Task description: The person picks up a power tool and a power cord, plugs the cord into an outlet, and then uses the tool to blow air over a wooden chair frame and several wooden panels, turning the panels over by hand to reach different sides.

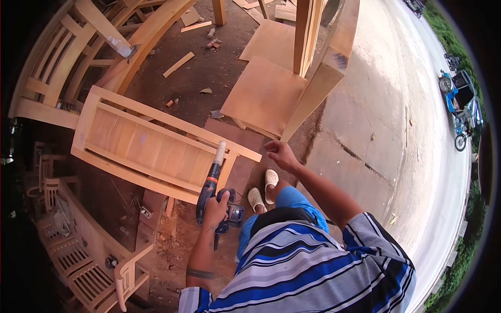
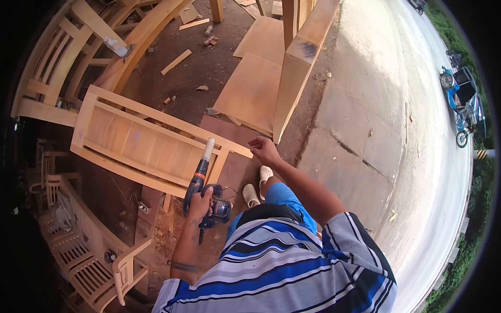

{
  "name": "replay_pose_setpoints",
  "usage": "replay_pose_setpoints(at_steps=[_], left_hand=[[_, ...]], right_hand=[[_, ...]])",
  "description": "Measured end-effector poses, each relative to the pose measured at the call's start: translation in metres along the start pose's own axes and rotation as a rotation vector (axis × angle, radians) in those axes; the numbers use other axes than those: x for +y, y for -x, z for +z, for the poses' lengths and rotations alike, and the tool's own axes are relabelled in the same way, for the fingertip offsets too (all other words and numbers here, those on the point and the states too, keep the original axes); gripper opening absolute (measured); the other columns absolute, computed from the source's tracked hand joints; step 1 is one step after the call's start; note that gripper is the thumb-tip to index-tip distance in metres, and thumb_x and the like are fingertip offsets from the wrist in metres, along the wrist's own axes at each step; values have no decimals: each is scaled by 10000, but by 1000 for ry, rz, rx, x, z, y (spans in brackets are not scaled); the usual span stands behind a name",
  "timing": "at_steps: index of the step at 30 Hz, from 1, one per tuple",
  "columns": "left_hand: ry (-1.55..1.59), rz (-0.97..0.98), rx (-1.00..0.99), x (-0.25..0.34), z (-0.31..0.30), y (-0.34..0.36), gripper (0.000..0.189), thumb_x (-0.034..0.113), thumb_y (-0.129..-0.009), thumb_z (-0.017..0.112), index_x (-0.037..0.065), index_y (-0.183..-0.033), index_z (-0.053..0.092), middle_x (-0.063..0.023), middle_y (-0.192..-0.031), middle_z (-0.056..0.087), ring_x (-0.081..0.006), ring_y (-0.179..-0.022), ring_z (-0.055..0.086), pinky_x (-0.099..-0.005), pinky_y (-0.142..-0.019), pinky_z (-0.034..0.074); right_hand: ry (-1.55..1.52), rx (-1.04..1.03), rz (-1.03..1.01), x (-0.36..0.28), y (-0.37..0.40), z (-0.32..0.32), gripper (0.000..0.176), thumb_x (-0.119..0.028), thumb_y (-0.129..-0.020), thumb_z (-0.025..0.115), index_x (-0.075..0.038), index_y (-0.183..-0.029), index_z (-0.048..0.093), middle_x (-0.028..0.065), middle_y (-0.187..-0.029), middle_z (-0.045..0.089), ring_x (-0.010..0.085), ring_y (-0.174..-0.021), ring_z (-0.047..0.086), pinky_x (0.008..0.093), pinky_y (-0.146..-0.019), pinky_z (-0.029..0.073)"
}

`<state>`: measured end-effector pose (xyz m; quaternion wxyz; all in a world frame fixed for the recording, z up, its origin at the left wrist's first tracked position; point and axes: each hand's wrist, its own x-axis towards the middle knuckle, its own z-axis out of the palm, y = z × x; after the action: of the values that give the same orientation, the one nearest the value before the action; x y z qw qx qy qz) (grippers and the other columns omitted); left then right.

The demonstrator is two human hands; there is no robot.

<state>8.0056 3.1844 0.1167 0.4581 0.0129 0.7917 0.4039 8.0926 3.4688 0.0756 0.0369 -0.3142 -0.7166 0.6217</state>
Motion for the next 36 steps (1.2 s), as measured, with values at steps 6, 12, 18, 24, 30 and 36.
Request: replay_pose_setpoints(at_steps=[6,12,18,24,30,36], left_hand=[[-25,-9,-17,42,-28,15,472,405,-842,552,-55,-739,580,-118,-604,574,-202,-475,574,-320,-473,461],[-388,260,-19,129,-13,-29,494,425,-822,552,-66,-839,606,-181,-704,619,-301,-666,629,-369,-648,487],[-418,263,-54,234,2,-104,509,446,-798,549,-52,-876,622,-223,-747,625,-348,-777,631,-394,-737,480],[-424,269,-125,304,-3,-143,503,444,-802,536,-52,-833,618,-228,-749,628,-369,-767,629,-414,-735,488],[-435,254,-234,317,-6,-177,539,460,-805,527,-68,-865,618,-239,-775,630,-385,-797,624,-420,-756,486],[-337,244,-115,296,3,-234,525,439,-805,549,-79,-859,621,-258,-791,627,-398,-816,619,-421,-758,483]], right_hand=[[-125,47,-340,-186,57,-40,94,-38,-827,605,14,-905,599,37,-690,601,73,-606,557,207,-547,433],[105,381,-1249,-298,22,-145,102,-51,-848,528,31,-895,566,75,-646,554,115,-546,493,226,-538,366],[620,336,-764,-372,-85,-232,290,-135,-838,584,-8,-1094,534,87,-1034,565,180,-966,528,322,-841,410],[1247,270,-483,-398,-218,-274,551,-322,-845,591,-97,-1307,392,149,-1364,350,307,-1265,346,439,-1017,323],[1528,335,-431,-375,-306,-307,663,-478,-856,501,-76,-1350,319,207,-1431,204,346,-1338,176,441,-1074,215],[1362,582,-240,-362,-326,-318,769,-382,-786,521,-26,-1394,213,239,-1454,106,340,-1366,62,391,-1099,131]])
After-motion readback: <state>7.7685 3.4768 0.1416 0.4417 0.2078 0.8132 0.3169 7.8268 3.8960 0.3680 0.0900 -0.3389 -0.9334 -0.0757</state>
